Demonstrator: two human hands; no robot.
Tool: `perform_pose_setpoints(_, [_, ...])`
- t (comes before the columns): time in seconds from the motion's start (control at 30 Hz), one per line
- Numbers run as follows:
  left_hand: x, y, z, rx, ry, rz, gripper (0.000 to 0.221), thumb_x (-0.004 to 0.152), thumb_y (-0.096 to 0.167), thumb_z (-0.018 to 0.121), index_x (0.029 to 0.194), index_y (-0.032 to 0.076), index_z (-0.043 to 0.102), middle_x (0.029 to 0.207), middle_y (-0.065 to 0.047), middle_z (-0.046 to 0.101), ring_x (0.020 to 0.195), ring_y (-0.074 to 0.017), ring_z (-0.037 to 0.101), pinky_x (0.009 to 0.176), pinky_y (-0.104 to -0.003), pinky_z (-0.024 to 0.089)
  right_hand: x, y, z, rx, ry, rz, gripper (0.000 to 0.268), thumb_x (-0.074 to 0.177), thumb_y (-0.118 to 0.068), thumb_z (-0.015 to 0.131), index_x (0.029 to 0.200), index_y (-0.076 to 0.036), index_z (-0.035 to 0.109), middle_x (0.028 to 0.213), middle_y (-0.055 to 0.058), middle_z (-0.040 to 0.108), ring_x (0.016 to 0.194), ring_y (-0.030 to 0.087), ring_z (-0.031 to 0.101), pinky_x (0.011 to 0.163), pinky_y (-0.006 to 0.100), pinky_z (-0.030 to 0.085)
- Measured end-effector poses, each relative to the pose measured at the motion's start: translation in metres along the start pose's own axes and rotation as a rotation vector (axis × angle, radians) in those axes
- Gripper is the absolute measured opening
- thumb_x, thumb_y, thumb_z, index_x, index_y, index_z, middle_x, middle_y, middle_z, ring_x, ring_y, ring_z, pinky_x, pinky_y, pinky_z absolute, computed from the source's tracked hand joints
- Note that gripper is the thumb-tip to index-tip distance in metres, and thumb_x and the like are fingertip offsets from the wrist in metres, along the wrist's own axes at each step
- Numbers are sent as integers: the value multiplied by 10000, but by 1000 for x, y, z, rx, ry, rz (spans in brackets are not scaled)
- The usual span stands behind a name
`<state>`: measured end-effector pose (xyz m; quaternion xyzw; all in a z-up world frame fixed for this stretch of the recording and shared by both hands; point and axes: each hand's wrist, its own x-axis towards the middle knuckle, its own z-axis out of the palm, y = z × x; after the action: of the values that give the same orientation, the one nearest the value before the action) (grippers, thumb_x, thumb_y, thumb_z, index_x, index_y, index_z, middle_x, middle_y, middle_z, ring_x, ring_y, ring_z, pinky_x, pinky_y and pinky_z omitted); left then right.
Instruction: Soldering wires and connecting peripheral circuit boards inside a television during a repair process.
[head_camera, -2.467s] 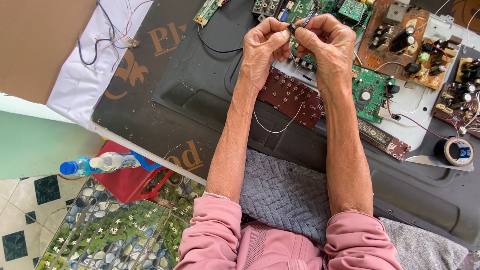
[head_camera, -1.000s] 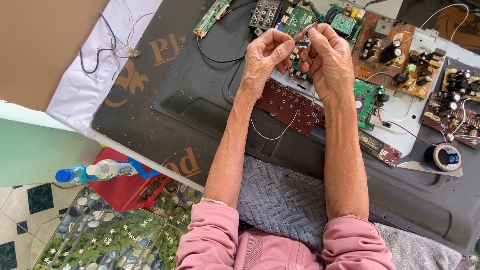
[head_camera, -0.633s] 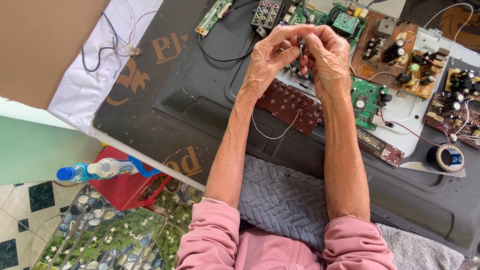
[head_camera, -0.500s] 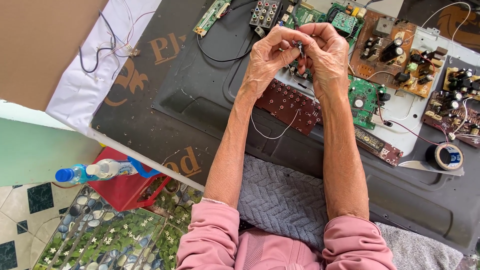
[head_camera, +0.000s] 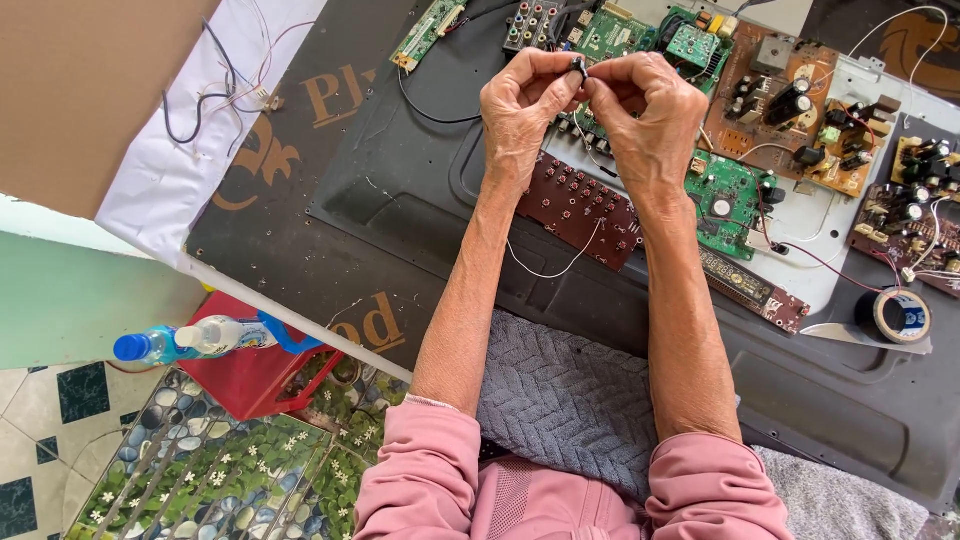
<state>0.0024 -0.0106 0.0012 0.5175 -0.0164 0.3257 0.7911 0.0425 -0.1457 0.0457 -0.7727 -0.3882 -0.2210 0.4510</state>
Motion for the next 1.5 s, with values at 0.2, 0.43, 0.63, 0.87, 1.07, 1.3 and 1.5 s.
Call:
perform_pose_setpoints(0.2, [2, -11, 0, 31, -15, 57, 105, 919, 32, 760, 1013, 4, 722, 940, -79, 741, 819, -183, 760, 794, -300, 697, -2, 7, 4, -86, -4, -120, 83, 967, 91, 715, 992, 19, 747, 918, 113, 696, 731, 178, 644, 634, 290, 566])
perform_pose_setpoints(0.43, [-3, -1, 6, 95, 52, 55, 115, 923, 41, 755, 1033, 7, 745, 960, -97, 778, 844, -166, 766, 798, -285, 699, -3, 3, 5, -43, 31, -101, 47, 1003, 69, 746, 1007, 22, 746, 927, 125, 714, 780, 193, 678, 673, 299, 601])
perform_pose_setpoints(0.63, [-4, 10, 9, 243, 23, 60, 128, 931, 30, 736, 1057, 16, 750, 971, -90, 771, 870, -182, 766, 818, -279, 694, -5, 15, 10, -131, 60, -106, 40, 992, 29, 757, 976, 12, 725, 894, 141, 738, 751, 207, 707, 667, 302, 630])
perform_pose_setpoints(0.87, [-4, 9, 8, 604, 40, 75, 103, 907, 126, 738, 1002, 125, 777, 924, 1, 795, 844, -128, 731, 746, -279, 610, -9, 25, 17, -192, 19, -3, 27, 975, -11, 731, 996, -2, 717, 922, 150, 740, 760, 222, 724, 693, 319, 650])
perform_pose_setpoints(1.07, [-5, 4, 8, 611, 30, 118, 100, 899, 104, 753, 996, 92, 774, 920, -14, 794, 833, -131, 734, 746, -278, 608, -10, 30, 20, -193, 19, 44, 30, 957, -35, 695, 964, -55, 673, 899, 99, 712, 738, 191, 686, 678, 323, 626])
perform_pose_setpoints(1.3, [-4, 1, 7, 588, 41, 118, 92, 893, 92, 769, 984, 74, 779, 884, -19, 784, 777, -110, 718, 693, -264, 614, -5, 18, 13, -125, 20, 92, 32, 909, -64, 692, 896, -84, 670, 857, 62, 718, 732, 198, 674, 661, 343, 527])
perform_pose_setpoints(1.5, [-4, 3, 8, 621, 14, 180, 66, 908, 111, 760, 968, 82, 762, 908, -20, 772, 786, -126, 708, 707, -275, 590, -4, 16, 11, -115, 13, 119, 56, 892, -75, 680, 863, -100, 639, 815, 39, 703, 691, 172, 651, 634, 323, 503])
